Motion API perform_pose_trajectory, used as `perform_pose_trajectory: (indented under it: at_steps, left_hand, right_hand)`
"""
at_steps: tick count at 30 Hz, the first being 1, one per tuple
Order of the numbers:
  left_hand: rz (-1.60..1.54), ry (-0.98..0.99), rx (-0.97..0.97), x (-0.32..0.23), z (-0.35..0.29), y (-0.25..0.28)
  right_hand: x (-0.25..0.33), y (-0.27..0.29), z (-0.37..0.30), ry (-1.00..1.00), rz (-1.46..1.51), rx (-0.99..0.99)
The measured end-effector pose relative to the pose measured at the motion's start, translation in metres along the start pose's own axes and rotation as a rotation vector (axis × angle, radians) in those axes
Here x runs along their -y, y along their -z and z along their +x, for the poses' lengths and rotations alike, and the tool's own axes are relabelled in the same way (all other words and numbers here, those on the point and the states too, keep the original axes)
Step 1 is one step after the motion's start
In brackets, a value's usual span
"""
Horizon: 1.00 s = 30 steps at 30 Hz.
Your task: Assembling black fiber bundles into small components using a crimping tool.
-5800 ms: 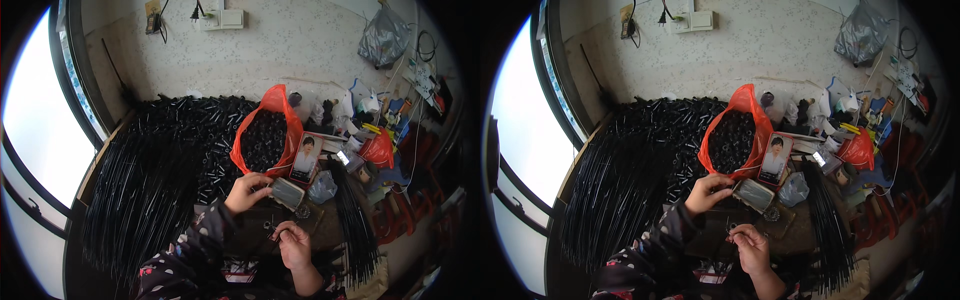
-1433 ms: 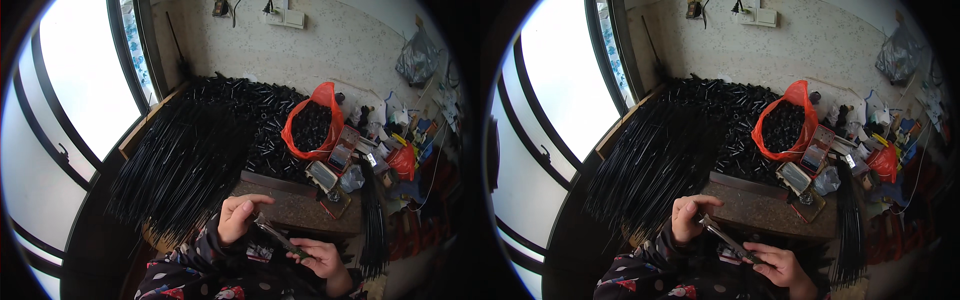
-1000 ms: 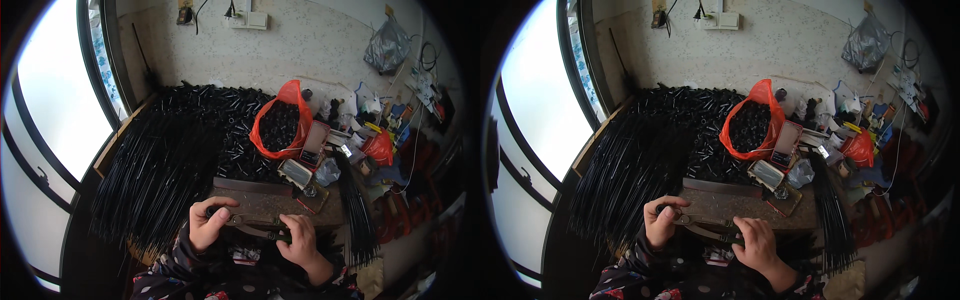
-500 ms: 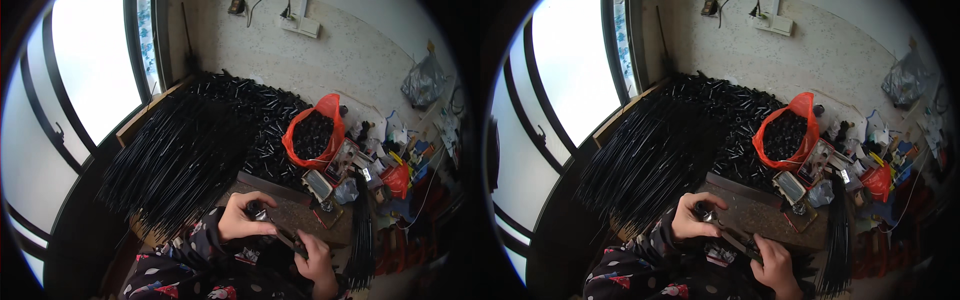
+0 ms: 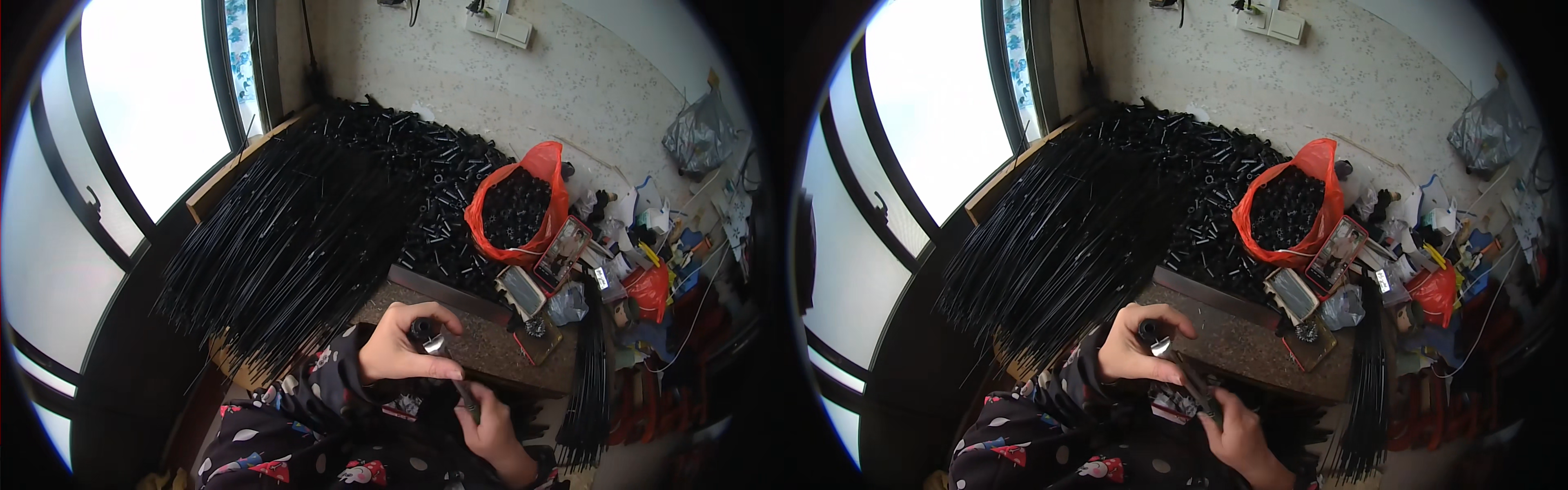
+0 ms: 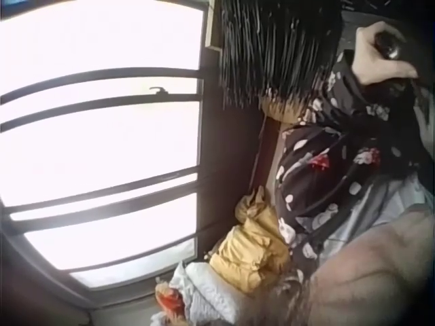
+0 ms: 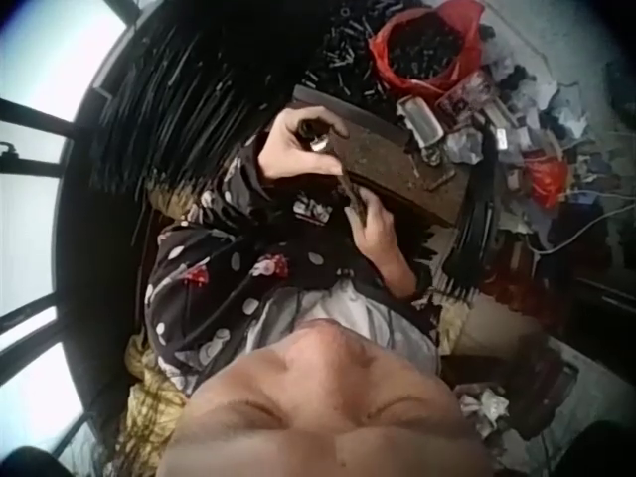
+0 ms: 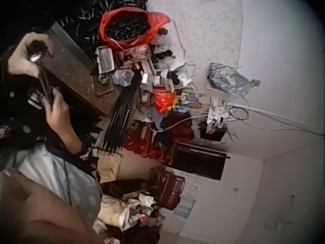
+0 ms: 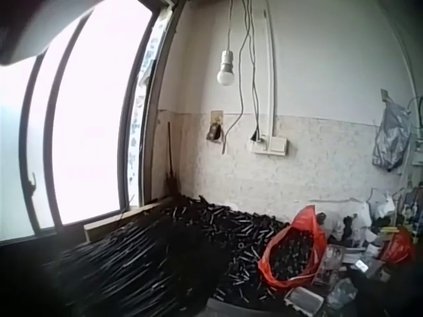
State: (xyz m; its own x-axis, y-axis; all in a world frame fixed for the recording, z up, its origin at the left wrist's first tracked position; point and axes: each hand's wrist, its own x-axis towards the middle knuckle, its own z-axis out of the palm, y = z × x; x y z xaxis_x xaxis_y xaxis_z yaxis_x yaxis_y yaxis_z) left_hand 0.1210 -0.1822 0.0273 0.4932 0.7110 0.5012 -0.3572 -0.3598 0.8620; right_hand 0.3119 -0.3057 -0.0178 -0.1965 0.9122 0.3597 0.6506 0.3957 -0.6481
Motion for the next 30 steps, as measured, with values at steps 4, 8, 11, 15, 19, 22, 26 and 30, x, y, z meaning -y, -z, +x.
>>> perform_pose_trajectory:
  at_steps: [4, 8, 11, 15, 19, 22, 26, 30]
  left_hand:
    - [0.158, 0.115, -0.026, -0.005, -0.001, -0.003]
    - [0.152, 0.168, -0.08, -0.004, -0.007, -0.007]
    - [0.087, 0.182, -0.183, 0.008, -0.006, -0.014]
    - [0.161, 0.22, -0.177, 0.025, -0.003, -0.027]
    - [0.095, 0.292, -0.315, 0.038, -0.007, -0.037]
    - [-0.016, 0.208, -0.371, 0.05, -0.006, -0.036]
    - [-0.022, 0.167, -0.298, 0.06, -0.01, -0.03]
    - [0.019, 0.236, -0.187, 0.058, -0.003, -0.038]
  right_hand:
    - [-0.002, 0.003, 0.002, -0.483, 0.846, 0.493]
    - [-0.007, 0.027, 0.014, -0.505, 1.218, 0.725]
    - [-0.015, 0.01, -0.001, -0.531, 1.075, 0.604]
    - [-0.012, -0.019, -0.021, -0.645, 1.137, 0.414]
    - [-0.016, -0.034, -0.018, -0.675, 1.048, 0.298]
    - [-0.044, -0.018, 0.0, -0.569, 0.602, 0.126]
    - [-0.151, 0.019, 0.028, -0.359, -0.249, -0.413]
    - [-0.211, 0.049, 0.027, -0.454, -0.498, -0.349]
